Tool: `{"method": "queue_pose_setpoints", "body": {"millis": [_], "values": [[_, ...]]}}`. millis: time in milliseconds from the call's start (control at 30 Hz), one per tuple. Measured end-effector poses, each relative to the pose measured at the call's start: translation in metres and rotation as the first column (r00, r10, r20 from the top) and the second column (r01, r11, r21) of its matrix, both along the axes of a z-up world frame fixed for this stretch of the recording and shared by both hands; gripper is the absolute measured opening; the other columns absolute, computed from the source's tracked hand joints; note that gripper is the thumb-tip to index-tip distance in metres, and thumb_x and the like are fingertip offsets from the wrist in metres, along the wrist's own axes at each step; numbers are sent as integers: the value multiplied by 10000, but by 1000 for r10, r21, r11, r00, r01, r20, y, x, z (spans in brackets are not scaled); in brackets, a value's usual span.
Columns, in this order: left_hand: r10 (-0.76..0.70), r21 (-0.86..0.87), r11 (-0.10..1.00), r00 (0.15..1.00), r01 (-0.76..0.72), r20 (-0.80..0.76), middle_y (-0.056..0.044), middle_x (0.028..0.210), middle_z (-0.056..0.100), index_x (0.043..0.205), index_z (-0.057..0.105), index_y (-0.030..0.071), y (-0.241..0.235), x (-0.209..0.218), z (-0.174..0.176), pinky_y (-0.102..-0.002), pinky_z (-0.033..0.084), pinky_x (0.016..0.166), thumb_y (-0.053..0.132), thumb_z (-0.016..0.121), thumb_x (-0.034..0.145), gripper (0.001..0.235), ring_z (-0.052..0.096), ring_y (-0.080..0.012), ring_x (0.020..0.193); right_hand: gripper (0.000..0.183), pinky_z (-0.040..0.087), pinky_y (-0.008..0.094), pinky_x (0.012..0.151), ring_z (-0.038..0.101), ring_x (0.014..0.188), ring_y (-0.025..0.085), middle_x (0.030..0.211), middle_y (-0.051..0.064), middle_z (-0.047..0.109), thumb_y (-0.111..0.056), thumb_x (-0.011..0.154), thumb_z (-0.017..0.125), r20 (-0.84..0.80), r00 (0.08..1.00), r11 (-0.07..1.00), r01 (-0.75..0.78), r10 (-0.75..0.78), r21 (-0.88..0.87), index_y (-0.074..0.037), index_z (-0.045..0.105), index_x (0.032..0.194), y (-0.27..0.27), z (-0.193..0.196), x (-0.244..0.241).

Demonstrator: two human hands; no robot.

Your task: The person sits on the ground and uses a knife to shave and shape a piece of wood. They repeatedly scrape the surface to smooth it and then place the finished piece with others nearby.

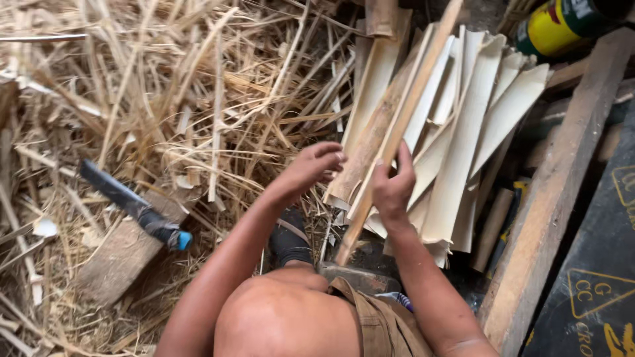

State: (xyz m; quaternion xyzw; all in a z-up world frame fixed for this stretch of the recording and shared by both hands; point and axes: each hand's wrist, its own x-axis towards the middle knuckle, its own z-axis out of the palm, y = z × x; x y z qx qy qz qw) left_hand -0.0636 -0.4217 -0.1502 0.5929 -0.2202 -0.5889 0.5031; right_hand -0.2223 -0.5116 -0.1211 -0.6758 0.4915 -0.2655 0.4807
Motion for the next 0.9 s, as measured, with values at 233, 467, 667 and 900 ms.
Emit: {"method": "queue_pose_setpoints", "body": {"millis": [233,467,667,900], "values": [[584,-466,791,718,-398,378,-272,1552,347,1585,220,-45,104,110,103,-508,372,1205,578,729,959,1020,400,-358,1459,570,498,475,1241,488,1477,388,1546,272,468,49,1034,531,212,651,523,-328,728,-787,25,343,1571,81,-5,103],[987,-645,21,-89,-764,137,-48,799,558,1104,655,34,286,122,182,-314,475,593,324,625,1028,302,531,-139,671,598,509,553,1073,526,1305,490,1531,263,400,-140,979,659,-144,-155,-205,-523,977,-828,26,364,1472,220,53,196],[849,-797,-138,-485,-588,211,2,863,577,1093,641,70,388,47,158,-252,457,622,217,566,1056,169,543,-96,753,309,628,453,795,725,941,331,1143,192,682,-247,1062,582,-729,-502,-768,-638,465,-50,-34,596,1286,301,47,240],[813,-750,-75,-476,-657,336,-54,1037,517,1217,502,76,397,30,118,-327,562,814,232,612,1019,275,567,-168,933,330,613,437,785,724,995,317,1138,187,695,-155,986,605,-911,-328,-502,-848,250,167,13,652,1266,327,-69,280]]}}
